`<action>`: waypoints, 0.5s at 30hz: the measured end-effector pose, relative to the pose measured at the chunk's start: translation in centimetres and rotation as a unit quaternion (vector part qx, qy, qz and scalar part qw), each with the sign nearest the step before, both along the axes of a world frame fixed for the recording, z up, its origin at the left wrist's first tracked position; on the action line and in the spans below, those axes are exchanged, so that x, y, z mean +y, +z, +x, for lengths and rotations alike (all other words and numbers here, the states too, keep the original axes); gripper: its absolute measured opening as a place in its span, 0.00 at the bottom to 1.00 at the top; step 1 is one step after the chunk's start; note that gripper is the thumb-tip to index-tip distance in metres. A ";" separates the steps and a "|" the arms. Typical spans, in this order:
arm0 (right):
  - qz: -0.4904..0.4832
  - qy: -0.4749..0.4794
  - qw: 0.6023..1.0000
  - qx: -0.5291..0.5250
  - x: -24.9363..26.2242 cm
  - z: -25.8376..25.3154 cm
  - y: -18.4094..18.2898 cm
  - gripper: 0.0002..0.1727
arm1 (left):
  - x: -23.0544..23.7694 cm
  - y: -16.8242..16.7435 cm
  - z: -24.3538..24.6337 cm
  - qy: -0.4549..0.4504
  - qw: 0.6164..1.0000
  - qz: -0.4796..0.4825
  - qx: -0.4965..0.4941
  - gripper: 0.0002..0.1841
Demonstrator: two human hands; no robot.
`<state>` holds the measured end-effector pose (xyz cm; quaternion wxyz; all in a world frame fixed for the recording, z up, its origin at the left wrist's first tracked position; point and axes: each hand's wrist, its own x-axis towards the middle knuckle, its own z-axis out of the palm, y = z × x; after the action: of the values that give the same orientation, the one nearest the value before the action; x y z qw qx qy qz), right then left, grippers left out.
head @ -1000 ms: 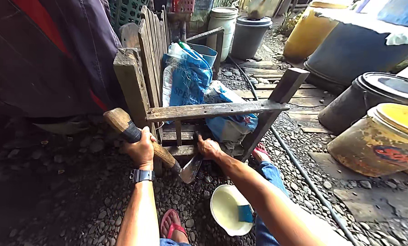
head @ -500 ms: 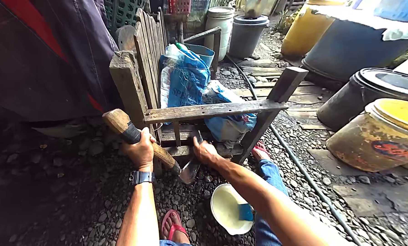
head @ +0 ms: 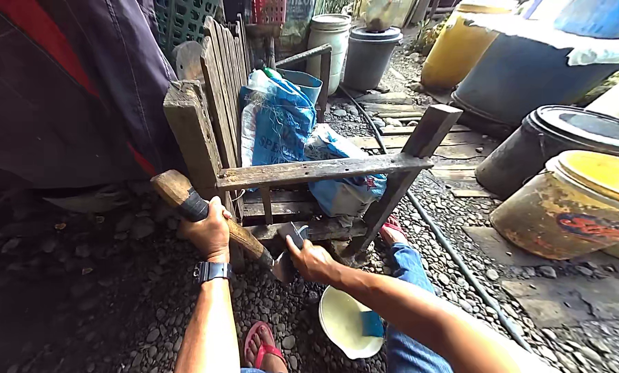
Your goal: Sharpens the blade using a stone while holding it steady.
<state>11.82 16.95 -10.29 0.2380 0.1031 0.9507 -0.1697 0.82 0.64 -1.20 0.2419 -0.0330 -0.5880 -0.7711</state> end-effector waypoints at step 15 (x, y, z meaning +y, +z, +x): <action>-0.036 -0.033 0.998 0.043 0.9 -0.7 -0.2 0.34 | -0.3 -0.2 -0.6 -0.003 1.000 -0.022 0.010 0.08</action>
<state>11.14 17.90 -10.52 0.1951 0.1189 0.9493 -0.2160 0.23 0.31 -1.43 0.2446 -0.0480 -0.6019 -0.7587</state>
